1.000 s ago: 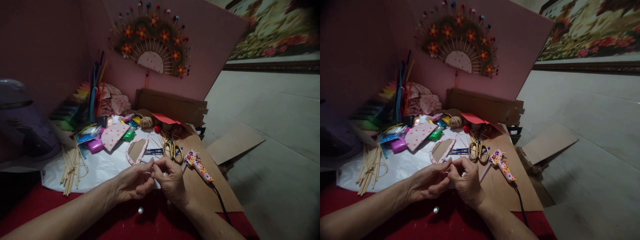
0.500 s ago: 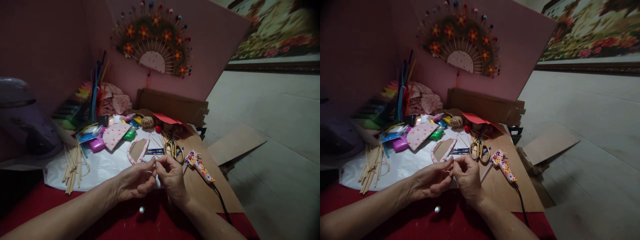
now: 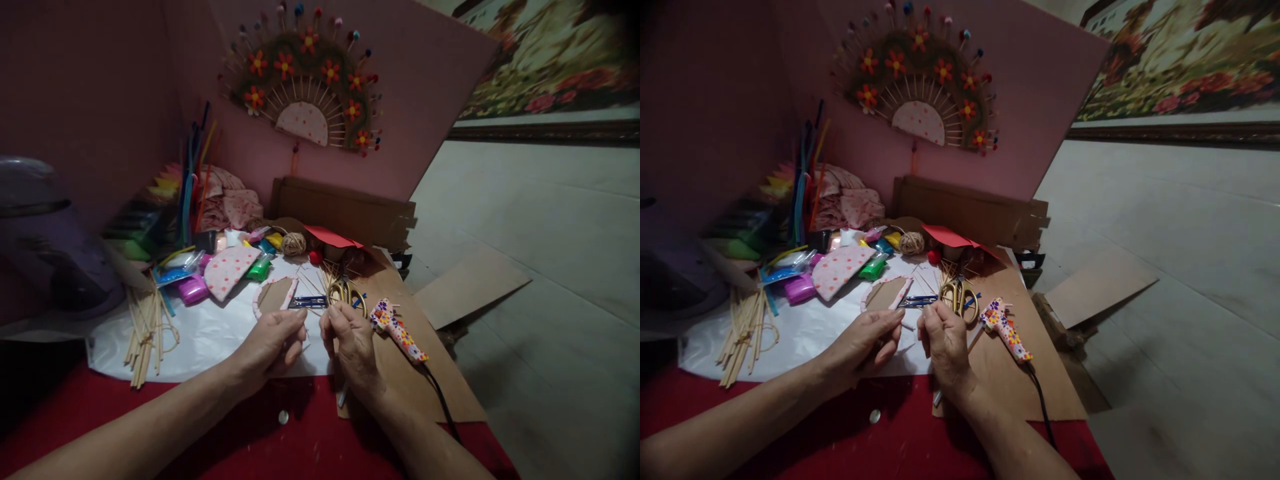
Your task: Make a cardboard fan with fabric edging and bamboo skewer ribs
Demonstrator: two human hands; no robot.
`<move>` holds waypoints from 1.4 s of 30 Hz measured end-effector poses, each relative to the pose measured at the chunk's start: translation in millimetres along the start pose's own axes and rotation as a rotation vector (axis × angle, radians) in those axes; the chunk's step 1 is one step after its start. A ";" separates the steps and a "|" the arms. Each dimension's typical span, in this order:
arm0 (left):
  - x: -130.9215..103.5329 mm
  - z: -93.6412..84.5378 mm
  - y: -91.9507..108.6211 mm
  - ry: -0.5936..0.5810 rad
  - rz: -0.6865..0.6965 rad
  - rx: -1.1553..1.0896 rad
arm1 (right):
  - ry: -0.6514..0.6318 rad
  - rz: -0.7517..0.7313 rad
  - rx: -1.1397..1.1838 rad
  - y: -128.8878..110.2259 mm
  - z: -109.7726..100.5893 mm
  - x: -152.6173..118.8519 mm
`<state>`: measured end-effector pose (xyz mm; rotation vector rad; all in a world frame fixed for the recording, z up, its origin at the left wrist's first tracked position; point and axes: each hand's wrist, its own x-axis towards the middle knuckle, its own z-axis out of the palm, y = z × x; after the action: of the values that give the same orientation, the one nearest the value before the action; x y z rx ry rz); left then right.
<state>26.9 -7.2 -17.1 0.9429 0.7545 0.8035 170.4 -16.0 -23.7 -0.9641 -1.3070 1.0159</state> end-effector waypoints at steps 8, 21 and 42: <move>4.9 -5.5 -2.3 0.035 0.153 -0.079 | -0.029 -0.041 -0.099 6.6 1.1 -1.2; 10.3 -9.9 -2.5 0.176 0.223 0.127 | 0.120 -0.074 -0.249 2.8 -6.2 10.1; 4.9 -13.2 0.5 0.328 0.588 0.527 | 0.213 0.183 -1.140 -6.1 -40.8 58.0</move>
<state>18.2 2.4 -22.8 1.5688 1.0169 1.3289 211.5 38.3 -2.9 -1.9986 -1.6237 0.1869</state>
